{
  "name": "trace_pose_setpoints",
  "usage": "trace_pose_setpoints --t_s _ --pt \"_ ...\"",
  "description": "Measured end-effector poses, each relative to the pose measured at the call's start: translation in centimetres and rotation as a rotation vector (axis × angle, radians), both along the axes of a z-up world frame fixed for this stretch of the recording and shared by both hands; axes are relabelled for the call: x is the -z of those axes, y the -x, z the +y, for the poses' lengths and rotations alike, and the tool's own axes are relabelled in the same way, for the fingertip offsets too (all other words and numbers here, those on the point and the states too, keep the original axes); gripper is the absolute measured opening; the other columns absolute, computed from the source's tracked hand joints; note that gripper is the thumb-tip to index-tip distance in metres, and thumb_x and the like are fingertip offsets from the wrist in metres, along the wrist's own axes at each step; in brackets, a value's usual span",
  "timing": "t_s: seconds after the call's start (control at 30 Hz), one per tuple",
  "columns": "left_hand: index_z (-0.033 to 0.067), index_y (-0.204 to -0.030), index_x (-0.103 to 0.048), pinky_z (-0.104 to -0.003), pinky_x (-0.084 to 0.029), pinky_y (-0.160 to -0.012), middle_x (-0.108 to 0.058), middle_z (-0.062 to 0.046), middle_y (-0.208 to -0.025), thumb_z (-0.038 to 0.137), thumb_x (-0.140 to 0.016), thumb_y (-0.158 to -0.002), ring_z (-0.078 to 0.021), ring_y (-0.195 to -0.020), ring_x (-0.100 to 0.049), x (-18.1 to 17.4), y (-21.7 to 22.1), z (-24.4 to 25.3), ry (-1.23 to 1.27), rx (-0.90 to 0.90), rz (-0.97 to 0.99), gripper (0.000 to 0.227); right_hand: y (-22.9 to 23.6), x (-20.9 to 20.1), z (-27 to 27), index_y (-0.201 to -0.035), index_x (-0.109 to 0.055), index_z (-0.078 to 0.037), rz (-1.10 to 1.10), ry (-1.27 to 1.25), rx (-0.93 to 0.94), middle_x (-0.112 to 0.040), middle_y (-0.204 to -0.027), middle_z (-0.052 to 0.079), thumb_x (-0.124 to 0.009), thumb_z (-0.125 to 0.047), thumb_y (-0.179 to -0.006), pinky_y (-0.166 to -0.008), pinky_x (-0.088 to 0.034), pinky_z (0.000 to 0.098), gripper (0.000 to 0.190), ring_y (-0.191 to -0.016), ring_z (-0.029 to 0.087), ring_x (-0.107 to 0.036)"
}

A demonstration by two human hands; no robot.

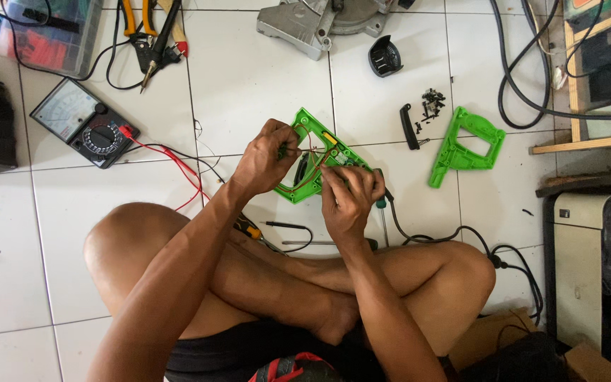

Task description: The person sits on the floor and disassembles a green power tool, removing the handle and casing to access the internal motor and wiring. They use a screwdriver to loosen screws and a multimeter to test electrical connections within the device.

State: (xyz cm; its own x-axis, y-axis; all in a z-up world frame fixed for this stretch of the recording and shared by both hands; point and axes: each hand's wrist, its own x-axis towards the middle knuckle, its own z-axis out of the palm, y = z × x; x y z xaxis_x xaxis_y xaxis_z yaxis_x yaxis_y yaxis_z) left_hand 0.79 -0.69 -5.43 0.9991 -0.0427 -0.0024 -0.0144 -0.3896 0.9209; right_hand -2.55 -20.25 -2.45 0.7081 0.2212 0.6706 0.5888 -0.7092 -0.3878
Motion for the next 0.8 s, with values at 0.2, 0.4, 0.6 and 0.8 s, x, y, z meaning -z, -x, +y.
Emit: trace_pose_setpoints --t_s 0.2,0.4,0.6,0.8 --pt "0.0130 -0.082 -0.050 -0.053 -0.052 -0.077 -0.055 -0.015 -0.093 0.032 -0.081 -0.083 -0.0436 -0.083 -0.066 -3.8 0.7 0.0 0.037 -0.066 -0.036 0.037 2.0 1.3 -1.7 -0.112 -0.076 -0.021 0.100 -0.057 0.076 -0.067 -0.113 -0.003 -0.076 -0.008 -0.094 -0.108 -0.025 0.0603 0.021 -0.113 0.023 -0.059" --pt "0.0109 -0.077 -0.053 -0.035 -0.054 -0.062 -0.052 -0.007 -0.064 0.037 -0.073 -0.099 -0.0224 -0.056 -0.067 -3.7 0.6 0.1 0.149 -0.143 -0.012 0.039 2.7 0.7 -2.9 -0.111 -0.074 -0.020 0.187 -0.135 0.104 -0.065 -0.108 -0.003 -0.073 -0.007 -0.097 -0.105 -0.031 0.0568 0.019 -0.108 0.023 -0.062" --pt "0.0113 -0.076 -0.054 -0.028 -0.053 -0.055 -0.060 -0.006 -0.052 0.038 -0.068 -0.101 -0.0185 -0.050 -0.068 -5.6 0.8 0.0 0.183 -0.200 0.116 0.039 2.9 1.2 -2.6 -0.111 -0.075 -0.021 0.185 -0.137 0.114 -0.067 -0.109 -0.004 -0.074 -0.010 -0.096 -0.101 -0.037 0.0497 0.019 -0.104 0.022 -0.064" --pt "0.0107 -0.075 -0.057 -0.025 -0.053 -0.049 -0.062 -0.009 -0.054 0.033 -0.069 -0.100 -0.0177 -0.048 -0.068 -4.9 0.4 0.0 0.252 -0.233 0.124 0.035 2.7 1.3 -2.0 -0.112 -0.075 -0.017 0.229 -0.175 0.057 -0.067 -0.107 0.000 -0.072 -0.011 -0.097 -0.095 -0.040 0.0489 0.016 -0.102 0.025 -0.064"
